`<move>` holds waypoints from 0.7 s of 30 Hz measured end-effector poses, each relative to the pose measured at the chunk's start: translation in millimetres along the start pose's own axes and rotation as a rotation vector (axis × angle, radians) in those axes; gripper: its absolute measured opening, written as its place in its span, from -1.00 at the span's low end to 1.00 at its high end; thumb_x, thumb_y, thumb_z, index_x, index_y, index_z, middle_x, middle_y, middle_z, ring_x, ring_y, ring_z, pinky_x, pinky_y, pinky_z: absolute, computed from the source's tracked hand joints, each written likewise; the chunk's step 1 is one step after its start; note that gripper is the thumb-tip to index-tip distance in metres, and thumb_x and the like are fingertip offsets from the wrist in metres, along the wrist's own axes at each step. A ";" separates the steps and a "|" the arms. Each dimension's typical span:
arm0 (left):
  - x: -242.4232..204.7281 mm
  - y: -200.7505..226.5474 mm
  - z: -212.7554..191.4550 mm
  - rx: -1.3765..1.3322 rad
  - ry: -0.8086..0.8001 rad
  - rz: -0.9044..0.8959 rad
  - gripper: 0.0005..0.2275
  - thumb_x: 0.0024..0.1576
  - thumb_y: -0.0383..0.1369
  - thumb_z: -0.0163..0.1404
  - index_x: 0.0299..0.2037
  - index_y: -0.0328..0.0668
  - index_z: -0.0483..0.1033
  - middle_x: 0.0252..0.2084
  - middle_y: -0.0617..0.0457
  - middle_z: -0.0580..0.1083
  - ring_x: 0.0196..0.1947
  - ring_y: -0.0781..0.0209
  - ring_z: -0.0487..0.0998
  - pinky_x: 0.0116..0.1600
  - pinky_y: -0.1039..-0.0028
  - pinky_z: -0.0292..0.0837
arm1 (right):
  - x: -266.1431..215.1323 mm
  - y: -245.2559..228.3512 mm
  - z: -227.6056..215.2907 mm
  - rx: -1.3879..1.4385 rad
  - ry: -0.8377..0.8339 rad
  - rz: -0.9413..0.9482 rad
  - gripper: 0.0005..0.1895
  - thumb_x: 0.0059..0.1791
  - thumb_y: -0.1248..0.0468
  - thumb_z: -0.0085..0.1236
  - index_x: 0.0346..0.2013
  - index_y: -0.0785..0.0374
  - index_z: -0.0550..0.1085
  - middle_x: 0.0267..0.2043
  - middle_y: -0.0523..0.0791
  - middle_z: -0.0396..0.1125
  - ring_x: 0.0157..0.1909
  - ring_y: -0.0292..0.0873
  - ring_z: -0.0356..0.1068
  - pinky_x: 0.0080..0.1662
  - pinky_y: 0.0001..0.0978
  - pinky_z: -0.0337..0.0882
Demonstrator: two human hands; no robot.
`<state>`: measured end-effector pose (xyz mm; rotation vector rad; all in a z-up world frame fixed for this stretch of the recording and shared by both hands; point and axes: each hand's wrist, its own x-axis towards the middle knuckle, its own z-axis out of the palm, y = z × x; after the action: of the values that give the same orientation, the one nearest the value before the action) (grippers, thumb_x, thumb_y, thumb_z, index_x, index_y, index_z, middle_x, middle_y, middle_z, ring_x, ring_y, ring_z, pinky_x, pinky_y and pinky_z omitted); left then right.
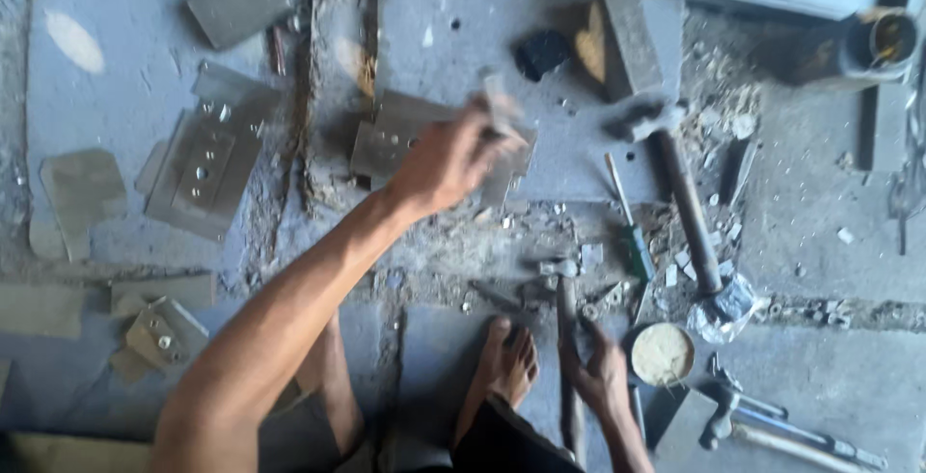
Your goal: The person assembles a metal plate with multiple holes and protrusions using a hammer and a metal punch. They position the punch over specific points on the plate and strike it repeatedly to drive components into place or adjust the metal. The person works on a concrete floor surrounded by other metal parts and tools.
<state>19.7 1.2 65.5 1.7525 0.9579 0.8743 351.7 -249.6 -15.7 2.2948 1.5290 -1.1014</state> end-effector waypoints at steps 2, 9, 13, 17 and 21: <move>12.0 6.2 9.3 -0.153 -0.020 0.159 -0.77 0.42 -0.21 -0.17 0.03 -0.12 0.51 -0.01 -0.03 0.56 -0.10 0.17 0.63 0.02 0.31 0.62 | 9.8 -2.0 -12.1 0.068 0.185 -0.114 -0.39 0.02 0.20 0.34 0.33 0.11 0.34 -0.48 0.05 0.41 -0.53 -0.16 0.32 -0.43 -0.24 0.32; 23.3 -50.2 -48.2 0.815 0.101 0.036 -0.55 0.10 -0.01 0.14 0.04 -0.16 0.55 -0.06 -0.08 0.56 -0.07 -0.08 0.53 0.06 0.05 0.22 | 58.7 -88.3 -31.5 1.311 -0.113 -0.136 -0.69 0.13 0.22 0.18 0.05 0.37 0.41 -0.45 -0.18 0.25 -0.54 -0.35 0.17 -0.54 -0.44 0.08; 23.2 -38.2 -67.4 0.692 -0.209 -0.418 -0.65 0.05 -0.02 0.23 -0.05 0.05 0.61 -0.24 0.06 0.59 -0.13 0.06 0.55 0.21 0.07 0.13 | 55.6 -127.2 -33.4 0.956 -0.003 -0.220 -0.71 0.06 0.20 0.13 0.00 0.29 0.48 -0.63 -0.22 0.18 -0.57 -0.38 0.31 -0.56 -0.45 -0.01; -2.6 -8.7 -106.3 0.631 0.035 -0.046 -0.80 0.09 -0.16 0.24 -0.20 -0.01 0.67 -0.30 0.18 0.62 -0.16 0.18 0.57 0.20 -0.08 0.00 | 70.9 -174.2 -58.2 0.541 0.235 -0.333 -0.69 0.05 0.21 0.18 0.06 0.25 0.49 -0.63 -0.20 0.22 -0.57 -0.28 0.17 -0.51 -0.36 0.09; -43.1 -16.0 -128.3 0.847 0.321 0.135 -0.90 0.18 -0.27 0.26 -0.19 0.00 0.66 -0.20 0.17 0.59 -0.12 0.22 0.53 0.26 0.16 0.19 | 97.5 -233.3 -69.3 0.342 0.263 -0.610 -0.26 -0.10 0.15 0.33 0.36 -0.03 0.30 -0.55 -0.07 0.41 -0.50 -0.16 0.47 -0.41 -0.27 0.43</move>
<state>-114.3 16.4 85.2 2.4471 1.5934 0.9206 205.4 -36.3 27.1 2.3083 2.4207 -1.3151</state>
